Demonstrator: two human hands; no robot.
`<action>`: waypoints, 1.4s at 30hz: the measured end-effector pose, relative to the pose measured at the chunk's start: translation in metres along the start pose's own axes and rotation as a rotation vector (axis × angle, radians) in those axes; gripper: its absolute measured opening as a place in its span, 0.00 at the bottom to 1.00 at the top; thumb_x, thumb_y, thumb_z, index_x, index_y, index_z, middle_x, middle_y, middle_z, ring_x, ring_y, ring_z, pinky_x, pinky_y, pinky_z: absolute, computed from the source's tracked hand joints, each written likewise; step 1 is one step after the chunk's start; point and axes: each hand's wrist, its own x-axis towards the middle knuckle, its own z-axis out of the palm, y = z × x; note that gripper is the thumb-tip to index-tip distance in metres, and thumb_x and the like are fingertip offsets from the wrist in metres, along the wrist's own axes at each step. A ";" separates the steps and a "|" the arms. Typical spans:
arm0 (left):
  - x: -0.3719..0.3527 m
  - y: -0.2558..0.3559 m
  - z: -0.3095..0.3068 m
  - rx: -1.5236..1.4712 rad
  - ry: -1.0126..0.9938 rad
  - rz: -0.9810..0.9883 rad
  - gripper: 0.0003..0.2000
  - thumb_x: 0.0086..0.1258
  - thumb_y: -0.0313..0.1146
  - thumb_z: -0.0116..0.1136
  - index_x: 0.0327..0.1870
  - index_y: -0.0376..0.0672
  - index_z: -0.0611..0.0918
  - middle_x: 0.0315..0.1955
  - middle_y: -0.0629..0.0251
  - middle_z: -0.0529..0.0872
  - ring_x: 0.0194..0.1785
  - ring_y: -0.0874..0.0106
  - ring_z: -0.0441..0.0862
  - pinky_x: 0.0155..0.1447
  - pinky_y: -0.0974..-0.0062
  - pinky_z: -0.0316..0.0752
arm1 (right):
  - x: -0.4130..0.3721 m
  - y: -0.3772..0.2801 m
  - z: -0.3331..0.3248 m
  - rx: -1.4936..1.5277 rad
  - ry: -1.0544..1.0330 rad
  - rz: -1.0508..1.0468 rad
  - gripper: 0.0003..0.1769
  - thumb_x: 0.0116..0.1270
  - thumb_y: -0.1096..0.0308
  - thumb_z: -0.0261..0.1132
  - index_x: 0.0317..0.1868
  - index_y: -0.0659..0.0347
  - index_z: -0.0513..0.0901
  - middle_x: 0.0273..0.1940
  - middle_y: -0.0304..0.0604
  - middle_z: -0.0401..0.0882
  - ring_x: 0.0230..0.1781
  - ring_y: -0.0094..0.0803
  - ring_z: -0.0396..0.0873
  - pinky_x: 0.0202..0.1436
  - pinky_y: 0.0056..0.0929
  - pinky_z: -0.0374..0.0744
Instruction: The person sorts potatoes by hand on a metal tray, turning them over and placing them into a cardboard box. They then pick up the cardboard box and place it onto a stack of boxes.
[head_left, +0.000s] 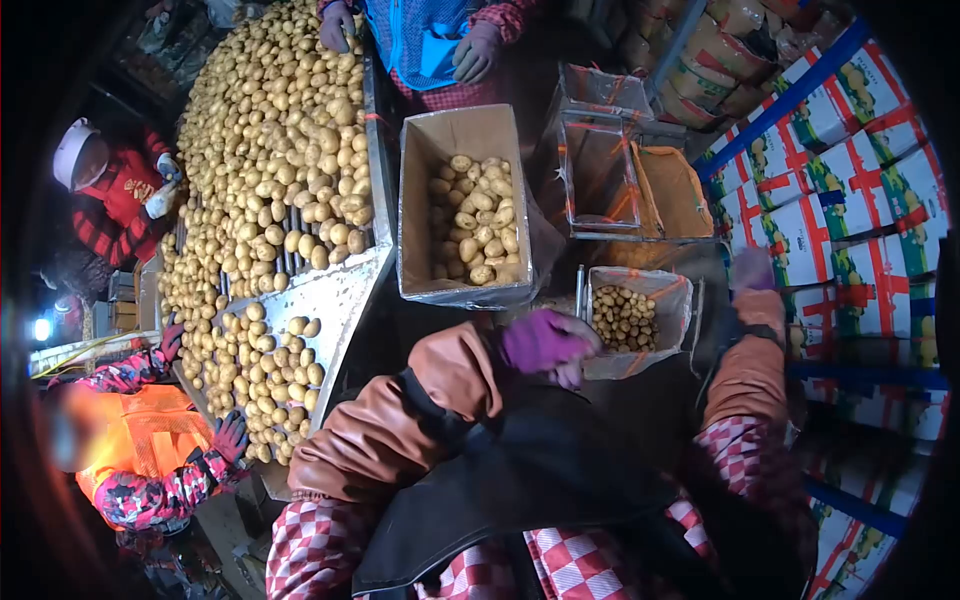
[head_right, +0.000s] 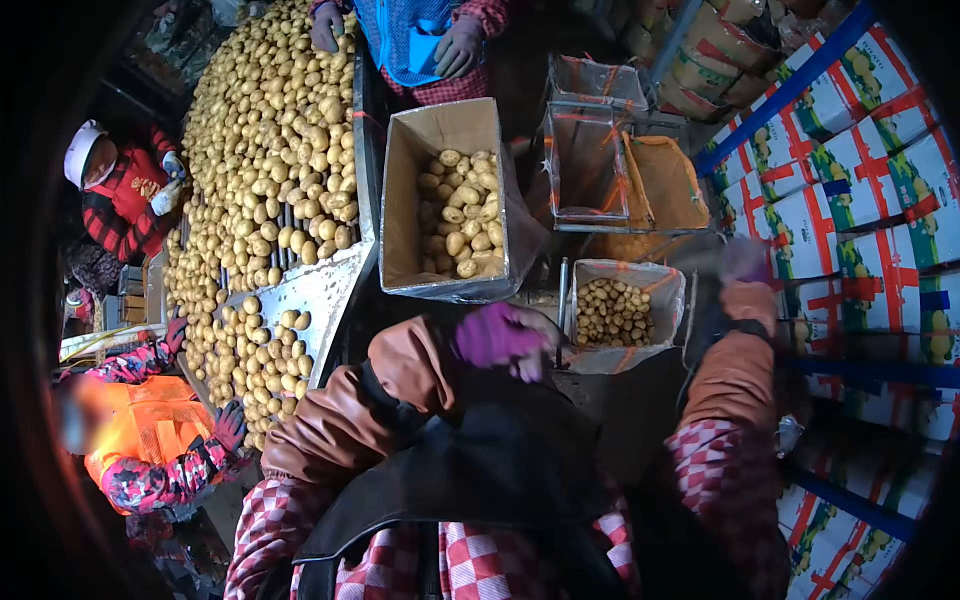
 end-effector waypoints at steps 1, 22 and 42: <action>0.011 -0.044 -0.028 -0.056 0.147 0.044 0.16 0.73 0.37 0.55 0.53 0.34 0.77 0.24 0.56 0.87 0.26 0.67 0.86 0.30 0.77 0.81 | 0.024 0.017 0.002 0.039 -0.013 -0.010 0.13 0.66 0.63 0.61 0.49 0.57 0.77 0.40 0.42 0.79 0.41 0.37 0.76 0.41 0.35 0.75; -0.173 -0.216 -0.074 -0.468 0.788 0.101 0.12 0.73 0.35 0.56 0.52 0.41 0.79 0.31 0.74 0.80 0.33 0.83 0.76 0.39 0.80 0.75 | 0.127 -0.042 0.027 -1.030 0.129 -0.296 0.35 0.59 0.44 0.66 0.62 0.54 0.72 0.56 0.48 0.78 0.58 0.39 0.77 0.58 0.37 0.75; -0.211 -0.222 -0.057 -0.407 1.271 0.069 0.17 0.68 0.47 0.62 0.48 0.45 0.82 0.31 0.68 0.85 0.31 0.77 0.83 0.35 0.77 0.79 | 0.151 0.071 0.103 -0.814 -0.356 0.149 0.34 0.64 0.41 0.59 0.64 0.52 0.73 0.58 0.45 0.77 0.56 0.36 0.76 0.57 0.33 0.74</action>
